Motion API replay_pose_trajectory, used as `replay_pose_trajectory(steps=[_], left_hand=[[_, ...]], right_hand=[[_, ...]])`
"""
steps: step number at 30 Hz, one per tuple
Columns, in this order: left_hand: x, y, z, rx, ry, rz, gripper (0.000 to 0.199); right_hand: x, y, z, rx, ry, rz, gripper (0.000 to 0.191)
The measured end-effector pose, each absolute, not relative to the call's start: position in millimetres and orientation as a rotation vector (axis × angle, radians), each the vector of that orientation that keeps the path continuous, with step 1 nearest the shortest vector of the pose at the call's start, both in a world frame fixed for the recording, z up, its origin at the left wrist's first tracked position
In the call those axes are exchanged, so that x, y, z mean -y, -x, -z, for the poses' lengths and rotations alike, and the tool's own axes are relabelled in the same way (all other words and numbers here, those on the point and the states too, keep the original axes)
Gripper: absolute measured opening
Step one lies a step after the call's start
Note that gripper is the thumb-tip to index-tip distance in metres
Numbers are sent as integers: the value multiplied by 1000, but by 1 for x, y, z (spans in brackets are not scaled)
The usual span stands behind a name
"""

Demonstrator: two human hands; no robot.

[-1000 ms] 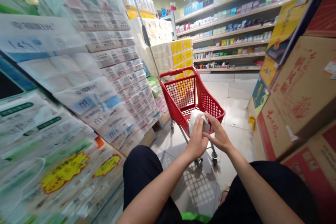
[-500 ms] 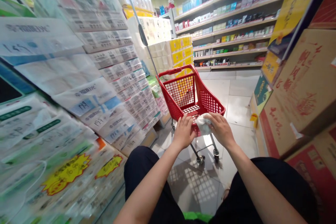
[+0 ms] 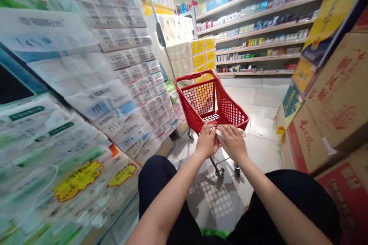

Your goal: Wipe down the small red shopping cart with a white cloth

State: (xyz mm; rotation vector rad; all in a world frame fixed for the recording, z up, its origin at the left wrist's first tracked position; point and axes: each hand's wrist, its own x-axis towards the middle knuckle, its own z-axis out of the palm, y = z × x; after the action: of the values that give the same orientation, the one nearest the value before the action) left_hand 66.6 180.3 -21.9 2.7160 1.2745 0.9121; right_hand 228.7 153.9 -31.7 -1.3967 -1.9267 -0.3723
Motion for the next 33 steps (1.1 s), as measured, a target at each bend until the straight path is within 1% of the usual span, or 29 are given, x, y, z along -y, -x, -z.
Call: replay_pose_trajectory(steps=[2, 5, 9, 12, 15, 19, 25, 28, 31, 33], left_hand=[[-179, -65, 23, -1262, -2708, -934, 52], [-177, -59, 22, -1201, -2723, -950, 48], [-176, -48, 20, -1133, -2755, -926, 45], [-175, -42, 20, -1127, -2769, -902, 45], [-175, -40, 20, -1143, -2772, -889, 48], [-175, -46, 18, -1277, -2763, -870, 52], [-169, -76, 13, -1513, -2775, -798, 52], [-165, -81, 16, -1516, -2797, -782, 41], [-164, -71, 18, -1406, -2861, -753, 26], [-165, -63, 18, -1335, -2893, -738, 22]], right_hand=[[-151, -222, 29, 1977, 1362, 390, 38], [-150, -232, 27, 2075, 1296, 425, 36], [-160, -282, 26, 2093, 1318, 475, 31], [-173, -325, 28, 1936, 1414, 495, 33], [-179, -342, 28, 1932, 1432, 457, 34], [-165, -304, 26, 1878, 1480, 441, 33], [-136, -223, 18, 2010, 1362, 428, 36], [-135, -225, 14, 2114, 1306, 432, 38], [-142, -261, 11, 2209, 1271, 434, 40], [-151, -292, 10, 2198, 1309, 450, 39]])
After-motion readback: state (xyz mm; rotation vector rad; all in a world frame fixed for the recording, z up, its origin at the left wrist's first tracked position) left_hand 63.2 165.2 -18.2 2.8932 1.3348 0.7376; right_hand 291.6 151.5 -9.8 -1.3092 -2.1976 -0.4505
